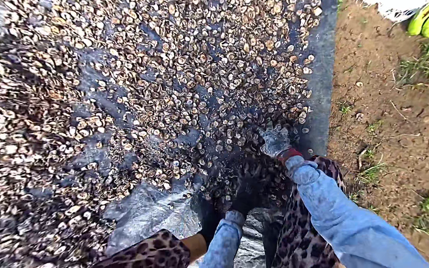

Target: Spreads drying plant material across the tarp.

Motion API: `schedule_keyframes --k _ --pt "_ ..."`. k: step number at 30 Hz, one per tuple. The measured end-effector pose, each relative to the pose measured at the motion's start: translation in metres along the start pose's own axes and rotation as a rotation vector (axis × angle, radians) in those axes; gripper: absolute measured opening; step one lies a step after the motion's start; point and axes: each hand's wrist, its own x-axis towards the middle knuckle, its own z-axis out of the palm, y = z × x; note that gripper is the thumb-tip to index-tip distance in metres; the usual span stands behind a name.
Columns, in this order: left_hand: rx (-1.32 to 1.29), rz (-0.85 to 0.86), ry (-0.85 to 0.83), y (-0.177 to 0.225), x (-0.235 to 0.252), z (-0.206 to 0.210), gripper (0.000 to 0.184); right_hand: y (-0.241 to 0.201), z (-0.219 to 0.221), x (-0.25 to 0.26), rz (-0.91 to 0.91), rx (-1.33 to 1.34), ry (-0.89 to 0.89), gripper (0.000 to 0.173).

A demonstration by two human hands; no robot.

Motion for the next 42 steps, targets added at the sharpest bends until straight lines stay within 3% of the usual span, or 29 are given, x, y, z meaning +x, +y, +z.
schedule_keyframes --k 1,2,3,4,6,7,8,10,11,13,15,16,17,19,21,24,27,30,31,33,35,37,39,42 --pt "-0.050 0.051 0.095 -0.006 -0.009 0.000 0.062 -0.007 0.004 -0.001 -0.018 -0.016 -0.060 0.091" --pt "-0.085 0.066 0.295 -0.014 -0.015 -0.001 0.049 -0.013 0.006 0.001 -0.047 -0.055 -0.069 0.096" --pt "-0.077 0.015 0.484 -0.023 -0.018 -0.005 0.048 -0.021 0.008 -0.002 -0.067 -0.080 -0.096 0.099" --pt "-0.050 -0.121 0.567 -0.034 -0.022 -0.009 0.059 -0.029 0.016 -0.006 -0.077 -0.118 -0.143 0.097" --pt "-0.034 -0.453 0.411 -0.054 -0.026 -0.024 0.101 -0.043 0.037 -0.019 -0.096 -0.107 -0.228 0.077" --pt "-0.040 -0.560 0.320 -0.060 -0.026 -0.026 0.111 -0.047 0.044 -0.025 -0.101 -0.101 -0.237 0.064" --pt "-0.070 -0.600 0.261 -0.065 -0.029 -0.022 0.109 -0.049 0.046 -0.030 -0.119 -0.081 -0.236 0.054" --pt "-0.150 -0.519 0.319 -0.074 -0.039 -0.018 0.081 -0.048 0.033 -0.031 -0.152 0.028 -0.218 0.048" --pt "-0.184 -0.464 0.407 -0.082 -0.047 -0.022 0.067 -0.048 0.024 -0.032 -0.148 0.113 -0.190 0.049" --pt "-0.158 -0.475 0.584 -0.105 -0.058 -0.040 0.063 -0.051 0.010 -0.041 -0.103 0.193 -0.156 0.057" --pt "-0.133 -0.666 0.633 -0.139 -0.058 -0.056 0.091 -0.065 0.014 -0.054 -0.085 0.022 -0.209 0.080" --pt "-0.172 -0.769 0.562 -0.155 -0.058 -0.058 0.106 -0.072 0.032 -0.061 -0.097 -0.117 -0.270 0.092" --pt "-0.212 -0.806 0.499 -0.165 -0.056 -0.057 0.107 -0.079 0.052 -0.072 -0.114 -0.196 -0.340 0.095" --pt "-0.244 -0.669 0.381 -0.164 -0.055 -0.051 0.082 -0.086 0.081 -0.091 -0.162 -0.275 -0.399 0.076" --pt "-0.339 -0.359 0.241 -0.151 -0.074 -0.069 0.051 -0.086 0.087 -0.090 -0.231 -0.247 -0.296 0.056" --pt "-0.395 -0.076 0.102 -0.157 -0.122 -0.138 0.060 -0.112 0.055 -0.062 -0.161 -0.198 -0.167 0.049" --pt "-0.171 0.045 0.269 -0.210 -0.187 -0.187 0.062 -0.168 0.027 -0.054 -0.075 -0.128 -0.036 0.051" --pt "0.075 0.077 0.667 -0.297 -0.283 -0.201 0.055 -0.250 0.043 -0.040 -0.219 -0.167 0.069 0.059" --pt "0.103 -0.024 0.790 -0.332 -0.323 -0.191 0.053 -0.285 0.056 -0.036 -0.282 -0.147 0.054 0.062" --pt "0.143 -0.450 0.947 -0.409 -0.406 -0.143 0.051 -0.361 0.092 -0.031 -0.406 -0.118 -0.047 0.071" --pt "0.045 -0.982 0.924 -0.476 -0.481 -0.074 0.059 -0.437 0.138 -0.025 -0.539 -0.108 -0.133 0.076" --pt "-0.178 -1.371 0.757 -0.530 -0.535 -0.004 0.080 -0.510 0.186 -0.011 -0.659 -0.101 -0.171 0.081" --pt "-0.308 -1.518 0.601 -0.555 -0.564 0.047 0.084 -0.581 0.234 0.008 -0.769 -0.075 -0.126 0.084" --pt "-0.355 -1.526 0.650 -0.565 -0.572 0.061 0.085 -0.682 0.294 0.027 -0.801 -0.110 0.006 0.092"
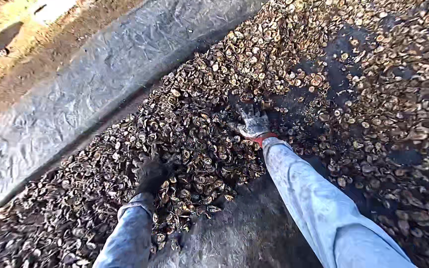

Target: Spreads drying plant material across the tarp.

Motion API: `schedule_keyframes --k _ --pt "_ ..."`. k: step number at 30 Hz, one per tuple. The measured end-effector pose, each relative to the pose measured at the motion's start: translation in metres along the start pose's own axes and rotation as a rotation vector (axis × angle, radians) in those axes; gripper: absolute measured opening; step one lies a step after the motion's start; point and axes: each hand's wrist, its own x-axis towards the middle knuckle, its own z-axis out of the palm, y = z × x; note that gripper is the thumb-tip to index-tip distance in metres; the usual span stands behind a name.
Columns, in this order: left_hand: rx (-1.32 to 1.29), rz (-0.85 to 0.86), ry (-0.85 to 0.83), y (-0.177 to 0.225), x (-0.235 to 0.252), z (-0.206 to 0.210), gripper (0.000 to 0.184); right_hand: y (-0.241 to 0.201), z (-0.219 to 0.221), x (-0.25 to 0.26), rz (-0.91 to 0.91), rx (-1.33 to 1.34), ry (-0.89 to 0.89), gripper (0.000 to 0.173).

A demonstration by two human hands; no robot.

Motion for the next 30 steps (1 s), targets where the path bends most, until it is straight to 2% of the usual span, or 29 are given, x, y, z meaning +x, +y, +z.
schedule_keyframes --k 2,4,7,9,11,13,14,16,17,18,19,21,22,24,25,27,28,30 --pt "-0.047 0.061 0.064 -0.003 0.000 0.008 0.084 -0.041 0.032 0.022 -0.034 0.013 0.094 0.092" --pt "-0.112 0.162 0.122 0.000 -0.010 0.010 0.082 -0.073 0.045 0.022 -0.103 0.099 0.123 0.085" --pt "-0.284 0.220 0.099 0.010 -0.035 0.016 0.087 -0.089 0.044 -0.006 -0.166 0.336 0.026 0.071" --pt "-0.427 0.221 0.077 0.028 -0.064 0.022 0.086 -0.087 0.034 -0.048 -0.128 0.602 -0.082 0.060" --pt "-0.612 0.246 0.073 0.046 -0.102 0.033 0.079 -0.077 0.028 -0.081 -0.062 0.681 -0.181 0.057" --pt "-0.773 0.288 0.028 0.062 -0.145 0.054 0.085 -0.059 0.016 -0.119 0.074 0.745 -0.249 0.054" --pt "-0.830 0.317 0.001 0.072 -0.167 0.066 0.090 -0.043 0.015 -0.145 0.155 0.842 -0.231 0.051" --pt "-0.948 0.359 -0.139 0.101 -0.212 0.076 0.090 0.010 0.028 -0.206 0.191 0.991 -0.069 0.048" --pt "-0.981 0.408 -0.234 0.115 -0.228 0.080 0.087 0.030 0.021 -0.242 0.272 0.993 -0.006 0.046" --pt "-0.993 0.465 -0.378 0.129 -0.240 0.078 0.082 0.037 0.000 -0.276 0.461 1.001 0.025 0.045" --pt "-0.958 0.536 -0.522 0.145 -0.249 0.073 0.076 0.049 -0.011 -0.306 0.592 1.015 0.084 0.044" --pt "-0.848 0.700 -0.730 0.184 -0.261 0.052 0.067 0.085 -0.009 -0.368 0.648 1.043 0.293 0.045" --pt "-0.866 0.806 -0.734 0.204 -0.264 0.050 0.068 0.097 -0.015 -0.384 0.713 1.094 0.421 0.044" --pt "-0.950 0.983 -0.644 0.252 -0.258 0.055 0.068 0.117 -0.033 -0.401 0.918 1.061 0.589 0.041" --pt "-0.866 1.085 -0.521 0.279 -0.250 0.057 0.068 0.130 -0.041 -0.408 1.024 0.964 0.639 0.039" --pt "-0.495 1.292 -0.211 0.339 -0.223 0.069 0.073 0.168 -0.050 -0.406 1.041 0.634 0.782 0.039" --pt "-0.315 1.320 -0.131 0.367 -0.212 0.079 0.078 0.191 -0.054 -0.402 1.022 0.483 0.855 0.042" --pt "-0.024 1.304 -0.144 0.405 -0.209 0.105 0.090 0.213 -0.104 -0.396 1.137 0.502 0.738 0.044"
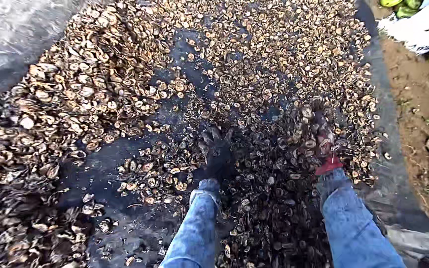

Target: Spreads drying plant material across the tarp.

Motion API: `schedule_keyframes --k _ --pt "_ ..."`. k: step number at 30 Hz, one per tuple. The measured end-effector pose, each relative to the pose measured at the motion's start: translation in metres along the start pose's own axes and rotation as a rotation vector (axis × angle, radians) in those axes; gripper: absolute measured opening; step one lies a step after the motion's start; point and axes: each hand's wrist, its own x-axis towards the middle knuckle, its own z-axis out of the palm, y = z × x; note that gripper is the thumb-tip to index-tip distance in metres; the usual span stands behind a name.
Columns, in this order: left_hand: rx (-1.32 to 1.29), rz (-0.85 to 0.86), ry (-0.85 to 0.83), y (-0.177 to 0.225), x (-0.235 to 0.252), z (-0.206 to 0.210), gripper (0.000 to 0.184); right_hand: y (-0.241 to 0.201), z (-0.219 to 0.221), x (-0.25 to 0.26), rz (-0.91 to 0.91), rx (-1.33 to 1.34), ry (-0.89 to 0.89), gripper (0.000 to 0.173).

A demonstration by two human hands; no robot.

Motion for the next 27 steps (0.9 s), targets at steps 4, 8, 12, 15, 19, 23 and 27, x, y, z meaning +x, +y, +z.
schedule_keyframes --k 4,8,12,15,19,23,27 --pt "0.107 0.288 -0.206 0.009 0.008 0.015 0.070 -0.031 -0.027 0.060 -0.131 -0.144 -0.047 0.043" --pt "0.116 0.201 0.038 -0.020 0.014 -0.024 0.054 -0.055 -0.018 0.102 -0.165 -0.276 -0.112 0.048" --pt "0.140 -0.123 0.051 -0.039 0.032 -0.014 0.085 -0.032 0.062 0.096 -0.244 -0.612 -0.229 0.089" --pt "0.131 0.043 -0.070 -0.012 -0.009 0.002 0.084 -0.039 0.083 0.011 -0.382 -0.608 -0.413 0.111" --pt "0.038 0.083 -0.462 0.018 -0.096 -0.013 0.072 -0.019 0.069 -0.073 -0.339 -0.663 -0.669 0.083" --pt "-0.477 0.036 -0.246 -0.013 -0.102 -0.040 0.051 -0.008 0.053 -0.083 -0.181 -0.390 -0.841 0.061" --pt "-0.101 -0.009 0.223 -0.070 -0.048 -0.059 0.067 -0.044 0.073 -0.025 -0.126 0.307 -0.636 0.041"
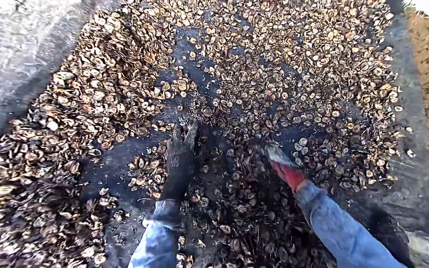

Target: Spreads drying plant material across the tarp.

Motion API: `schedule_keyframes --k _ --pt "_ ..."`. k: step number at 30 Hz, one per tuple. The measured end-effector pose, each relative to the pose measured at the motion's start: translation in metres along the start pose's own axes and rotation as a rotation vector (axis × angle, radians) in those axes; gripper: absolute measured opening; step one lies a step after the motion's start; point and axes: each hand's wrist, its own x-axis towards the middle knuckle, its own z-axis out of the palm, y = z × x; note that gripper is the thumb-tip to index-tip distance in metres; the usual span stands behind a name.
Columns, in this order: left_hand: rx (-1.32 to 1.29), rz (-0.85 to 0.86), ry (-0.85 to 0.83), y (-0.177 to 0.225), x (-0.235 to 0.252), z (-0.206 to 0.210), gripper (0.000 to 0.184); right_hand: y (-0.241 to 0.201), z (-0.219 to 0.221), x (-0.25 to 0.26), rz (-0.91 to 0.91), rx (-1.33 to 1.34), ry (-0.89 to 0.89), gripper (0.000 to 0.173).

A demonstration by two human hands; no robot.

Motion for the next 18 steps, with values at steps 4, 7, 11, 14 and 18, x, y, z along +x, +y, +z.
schedule_keyframes --k 4,7,11,14,18 --pt "0.384 -0.042 -0.341 -0.020 0.013 0.011 0.059 -0.092 0.009 0.105 -0.216 0.093 0.067 0.055" --pt "0.186 -0.022 -0.266 -0.013 0.003 -0.002 0.062 -0.155 0.012 0.145 -0.207 -0.139 0.262 0.065" --pt "0.050 0.069 0.097 -0.006 0.013 0.003 0.057 -0.148 0.016 0.152 -0.261 -0.423 0.281 0.073" --pt "0.111 0.030 0.068 0.004 0.022 0.001 0.062 -0.065 0.032 0.127 -0.131 -0.840 0.188 0.101" --pt "0.286 -0.170 -0.175 -0.018 0.008 0.020 0.082 0.026 0.055 0.028 -0.082 -1.019 -0.082 0.083"
